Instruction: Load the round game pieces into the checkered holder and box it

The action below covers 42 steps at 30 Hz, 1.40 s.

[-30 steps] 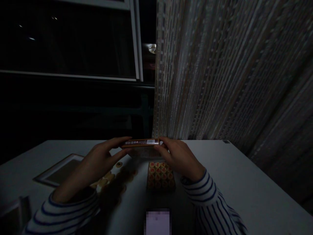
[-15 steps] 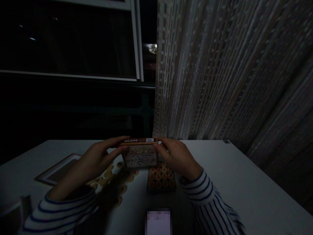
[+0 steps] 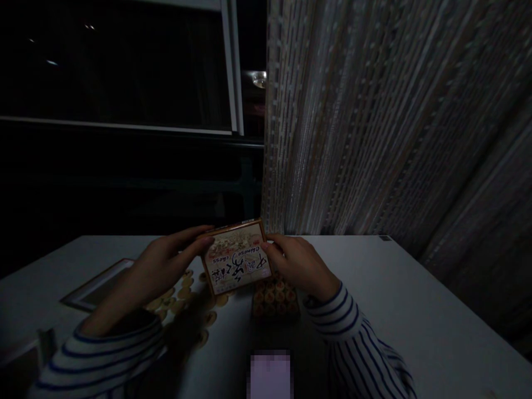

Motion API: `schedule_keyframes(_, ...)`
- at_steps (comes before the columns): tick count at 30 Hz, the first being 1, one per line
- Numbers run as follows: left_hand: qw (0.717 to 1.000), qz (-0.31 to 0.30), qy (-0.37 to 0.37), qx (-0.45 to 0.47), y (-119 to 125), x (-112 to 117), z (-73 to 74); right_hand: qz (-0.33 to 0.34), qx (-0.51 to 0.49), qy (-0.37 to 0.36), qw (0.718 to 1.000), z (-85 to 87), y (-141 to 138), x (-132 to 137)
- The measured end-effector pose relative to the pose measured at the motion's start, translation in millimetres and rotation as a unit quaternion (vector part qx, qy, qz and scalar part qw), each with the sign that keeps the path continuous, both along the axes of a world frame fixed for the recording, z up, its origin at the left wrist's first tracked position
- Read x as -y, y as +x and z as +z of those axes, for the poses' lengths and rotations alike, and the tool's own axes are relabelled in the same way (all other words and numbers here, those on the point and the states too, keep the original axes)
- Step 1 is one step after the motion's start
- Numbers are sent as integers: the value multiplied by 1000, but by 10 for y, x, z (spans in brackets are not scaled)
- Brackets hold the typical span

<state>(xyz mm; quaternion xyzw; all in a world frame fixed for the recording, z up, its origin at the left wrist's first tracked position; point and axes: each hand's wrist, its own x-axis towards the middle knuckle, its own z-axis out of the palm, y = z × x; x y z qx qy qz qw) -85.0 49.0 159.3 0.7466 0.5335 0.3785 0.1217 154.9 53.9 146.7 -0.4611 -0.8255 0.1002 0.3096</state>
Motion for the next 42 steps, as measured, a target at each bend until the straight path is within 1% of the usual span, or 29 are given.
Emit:
schedule_keyframes(3,1000,10,-18,3,12,-6,-5,2,-6,1,1000,-3,0,-5)
schedule_keyframes(7,1000,22,-6,-3,23,-14,-15,7,-6,-6,1000,2,-1,-2)
schedule_keyframes(13,1000,15,4,-16,8,-35,-34,1,-31,-9,999,12,-6,6)
schedule_keyframes(16,1000,14,-6,-27,-4,-36,-37,-6,-46,-3,999,16,-5,7)
schedule_keyframes(24,999,-8,-21,-30,-23,-44,-66,-8,-40,10,999,-2,5,-4)
schedule_keyframes(30,997,-39,-47,-52,-17,-56,-129,-5,-2,42,999,12,11,5)
schedule_keyframes(34,998,-20,-21,-54,43,-37,-122,-5,25,55,998,25,5,11)
schedule_keyframes(37,999,-18,4,-40,114,-7,-97,-4,46,82,996,39,-13,32)
schedule_keyframes(42,996,-74,48,-14,207,26,-76,1,95,128,987,57,-46,78)
